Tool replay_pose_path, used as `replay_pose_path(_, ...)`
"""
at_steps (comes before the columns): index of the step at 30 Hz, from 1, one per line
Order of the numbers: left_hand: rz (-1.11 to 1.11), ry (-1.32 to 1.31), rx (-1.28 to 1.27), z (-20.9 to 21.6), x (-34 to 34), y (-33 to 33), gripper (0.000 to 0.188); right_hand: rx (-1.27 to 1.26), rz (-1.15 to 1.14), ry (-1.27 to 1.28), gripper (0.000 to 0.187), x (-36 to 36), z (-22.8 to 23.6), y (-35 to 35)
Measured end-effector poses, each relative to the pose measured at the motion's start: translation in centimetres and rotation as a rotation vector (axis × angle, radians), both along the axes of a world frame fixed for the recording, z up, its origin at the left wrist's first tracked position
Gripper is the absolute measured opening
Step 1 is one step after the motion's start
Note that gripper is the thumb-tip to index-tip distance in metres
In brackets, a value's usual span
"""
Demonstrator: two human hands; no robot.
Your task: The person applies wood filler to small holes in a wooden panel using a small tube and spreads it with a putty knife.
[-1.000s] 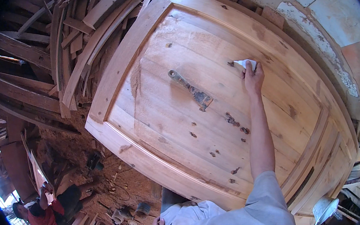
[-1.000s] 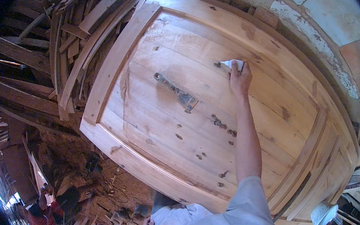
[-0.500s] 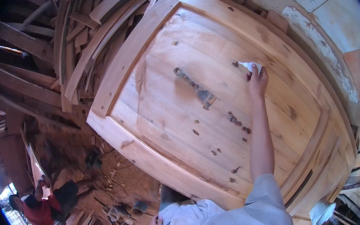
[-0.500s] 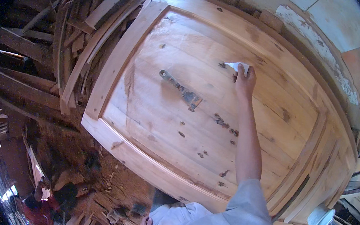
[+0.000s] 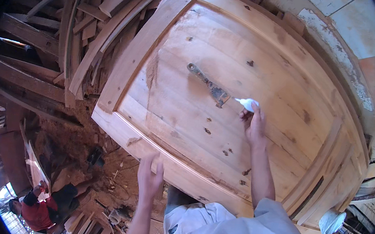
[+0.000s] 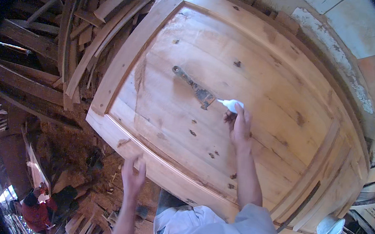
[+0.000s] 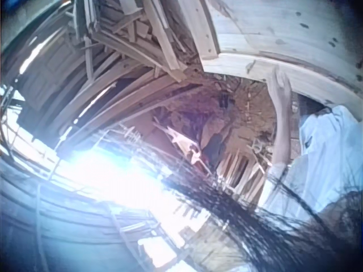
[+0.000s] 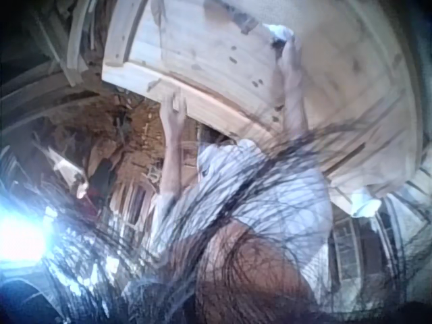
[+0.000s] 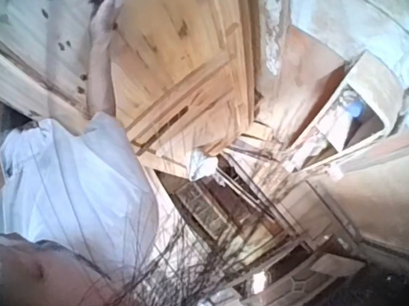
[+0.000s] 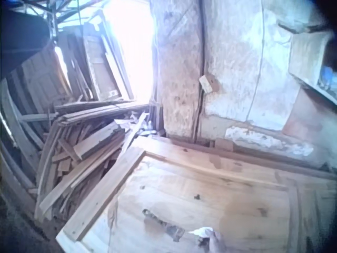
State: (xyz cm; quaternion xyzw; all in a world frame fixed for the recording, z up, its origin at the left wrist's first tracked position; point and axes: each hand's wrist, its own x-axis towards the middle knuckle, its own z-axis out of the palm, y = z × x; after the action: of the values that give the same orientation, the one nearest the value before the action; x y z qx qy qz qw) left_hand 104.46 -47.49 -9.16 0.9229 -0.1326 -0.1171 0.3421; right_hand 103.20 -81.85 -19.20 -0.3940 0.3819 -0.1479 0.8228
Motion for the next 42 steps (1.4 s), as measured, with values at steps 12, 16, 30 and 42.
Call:
replay_pose_path(12,-0.705,-0.512,0.313,-9.8,20.2,-16.5,0.049,0.092,-0.232,0.065,0.026,-5.7,1.2,0.6)
replay_pose_path(16,-0.704,-0.481,0.322,-10.1,20.4,-16.1,0.044,0.006,-0.171,0.062,0.026,-4.1,0.4,-1.3)
replay_pose_path(30,-0.781,-0.196,0.195,-6.8,21.1,-13.3,0.036,-0.175,-0.112,0.119,0.022,-3.6,0.4,-4.3)
replay_pose_path(42,-0.940,-0.128,0.141,-8.0,20.6,-14.1,0.034,-0.096,-0.224,0.171,0.021,-7.0,1.5,-4.2)
